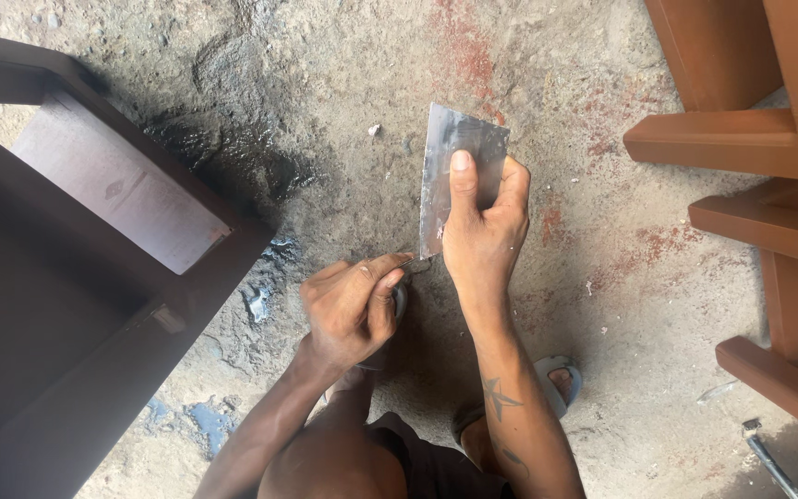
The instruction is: The person uses sandpaper to smooth the surface of a brown wooden cabinet, focusing on edges and corners. They switch between two pieces of sandpaper, rubbing them together to clean the abrasive surface before continuing to sand the furniture.
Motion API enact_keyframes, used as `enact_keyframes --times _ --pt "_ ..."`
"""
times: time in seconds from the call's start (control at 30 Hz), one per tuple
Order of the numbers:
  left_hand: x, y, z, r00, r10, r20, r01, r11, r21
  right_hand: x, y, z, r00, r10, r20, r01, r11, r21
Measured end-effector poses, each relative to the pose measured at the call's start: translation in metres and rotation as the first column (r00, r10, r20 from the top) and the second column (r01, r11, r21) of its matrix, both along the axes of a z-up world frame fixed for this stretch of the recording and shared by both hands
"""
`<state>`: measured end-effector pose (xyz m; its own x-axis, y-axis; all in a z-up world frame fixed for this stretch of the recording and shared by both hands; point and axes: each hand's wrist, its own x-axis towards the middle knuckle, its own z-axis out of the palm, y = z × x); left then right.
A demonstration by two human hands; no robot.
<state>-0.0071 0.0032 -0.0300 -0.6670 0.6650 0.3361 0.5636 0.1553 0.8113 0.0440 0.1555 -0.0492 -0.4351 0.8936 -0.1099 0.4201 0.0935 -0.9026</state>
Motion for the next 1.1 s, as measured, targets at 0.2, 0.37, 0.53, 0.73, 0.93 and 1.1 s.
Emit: enact_keyframes --times 0.2,0.37,0.53,0.73,0.93,1.1 --pt "0.0 -0.005 0.005 1.0 -0.01 0.016 0.01 1.0 -0.022 0.002 -0.004 0.004 1.0 0.013 0.02 -0.014 0.999 0.037" --pt "0.001 -0.007 0.007 1.0 -0.005 -0.002 0.005 1.0 -0.023 0.005 -0.008 0.009 1.0 0.007 0.013 -0.007 1.0 0.03" --pt "0.002 -0.007 0.007 0.999 0.016 0.03 -0.015 0.999 -0.036 0.006 -0.012 0.008 1.0 -0.008 0.022 0.008 1.0 0.018" --pt "0.002 -0.009 0.009 1.0 0.002 0.005 -0.002 0.999 -0.035 0.013 -0.014 0.002 0.999 0.011 0.053 -0.01 1.0 -0.017" --pt "0.003 -0.009 0.008 1.0 0.006 -0.007 -0.006 0.999 -0.054 0.018 -0.019 0.0 0.999 -0.003 0.04 0.006 0.998 -0.069" --pt "0.0 -0.007 0.002 0.996 0.081 0.026 -0.08 0.996 -0.039 0.031 -0.033 -0.009 0.997 0.033 0.065 -0.031 0.999 -0.038"
